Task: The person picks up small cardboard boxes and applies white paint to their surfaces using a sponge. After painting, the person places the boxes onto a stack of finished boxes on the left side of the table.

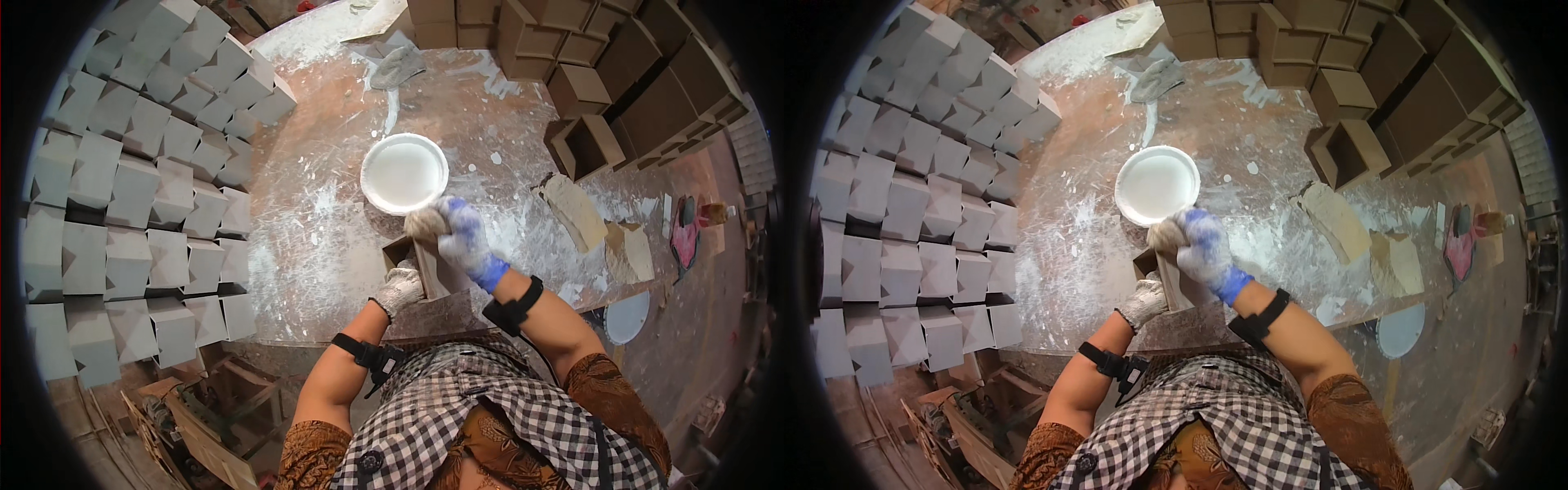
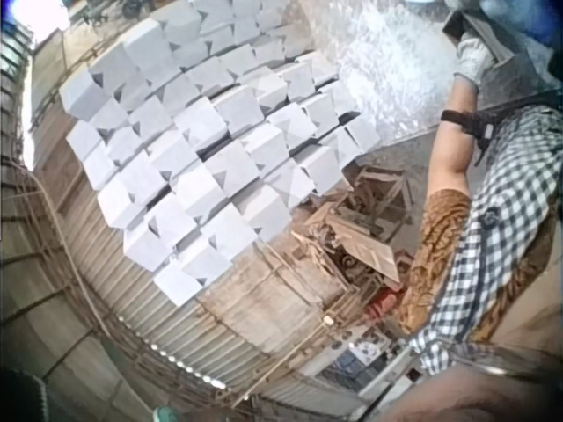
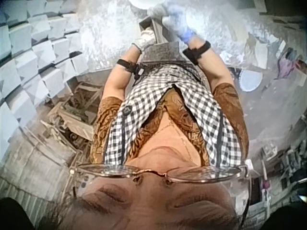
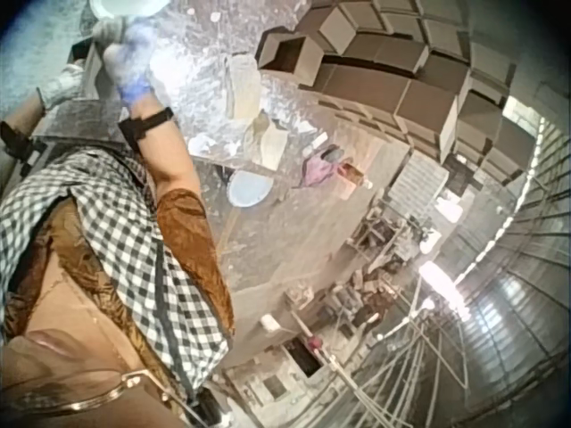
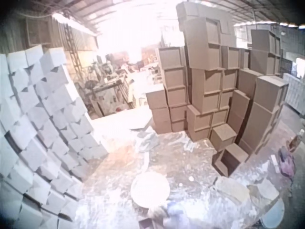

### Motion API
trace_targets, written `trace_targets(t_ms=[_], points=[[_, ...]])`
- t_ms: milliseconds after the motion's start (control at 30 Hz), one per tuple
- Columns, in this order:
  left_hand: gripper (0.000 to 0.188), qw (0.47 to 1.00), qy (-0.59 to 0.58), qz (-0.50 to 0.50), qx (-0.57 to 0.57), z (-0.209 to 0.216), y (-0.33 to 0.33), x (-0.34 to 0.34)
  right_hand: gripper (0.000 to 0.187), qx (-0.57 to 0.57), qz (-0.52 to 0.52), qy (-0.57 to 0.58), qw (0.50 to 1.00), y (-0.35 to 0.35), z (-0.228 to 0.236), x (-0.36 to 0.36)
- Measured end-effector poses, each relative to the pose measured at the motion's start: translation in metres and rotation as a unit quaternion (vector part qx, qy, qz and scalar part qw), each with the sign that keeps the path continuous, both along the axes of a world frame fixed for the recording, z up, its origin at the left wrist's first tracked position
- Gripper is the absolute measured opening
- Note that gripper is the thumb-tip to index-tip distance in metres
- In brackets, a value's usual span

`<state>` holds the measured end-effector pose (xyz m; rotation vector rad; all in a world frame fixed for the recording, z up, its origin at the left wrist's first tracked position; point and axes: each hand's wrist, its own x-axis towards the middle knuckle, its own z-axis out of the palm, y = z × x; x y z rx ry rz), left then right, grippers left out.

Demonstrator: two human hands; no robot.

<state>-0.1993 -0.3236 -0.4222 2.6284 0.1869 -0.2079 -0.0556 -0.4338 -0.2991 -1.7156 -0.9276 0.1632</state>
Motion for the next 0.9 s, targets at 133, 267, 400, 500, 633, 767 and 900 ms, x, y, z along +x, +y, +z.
trace_targets(t_ms=[133, 267, 400, 500, 633, 767, 900], points=[[0.040, 0.981, 0.166, -0.094, 0.029, 0.011, 0.007, 0.004, 0.013, 0.290, 0.261, 0.342, 0.855, -0.019, 0.010, -0.013], [0.041, 0.942, 0.309, -0.121, 0.043, 0.036, 0.006, 0.009, 0.009, 0.074, 0.206, 0.236, 0.947, -0.059, 0.023, -0.052], [0.052, 0.962, 0.244, -0.119, 0.027, 0.056, -0.005, 0.028, 0.021, 0.299, 0.249, 0.535, 0.750, -0.011, 0.008, -0.018], [0.059, 0.950, 0.305, -0.060, 0.035, 0.075, -0.006, 0.031, 0.027, 0.054, -0.009, -0.016, 0.998, 0.018, 0.005, 0.009], [0.052, 0.944, 0.307, -0.117, 0.026, 0.091, -0.006, 0.032, 0.011, 0.323, 0.273, 0.424, 0.801, -0.009, 0.030, -0.012], [0.031, 0.919, 0.342, -0.145, 0.131, 0.083, -0.010, 0.032, 0.031, -0.131, 0.124, -0.218, 0.959, -0.074, 0.060, -0.047], [0.043, 0.964, 0.233, -0.130, 0.022, 0.070, -0.011, 0.033, 0.023, -0.086, 0.117, -0.165, 0.976, -0.055, 0.065, -0.023]])
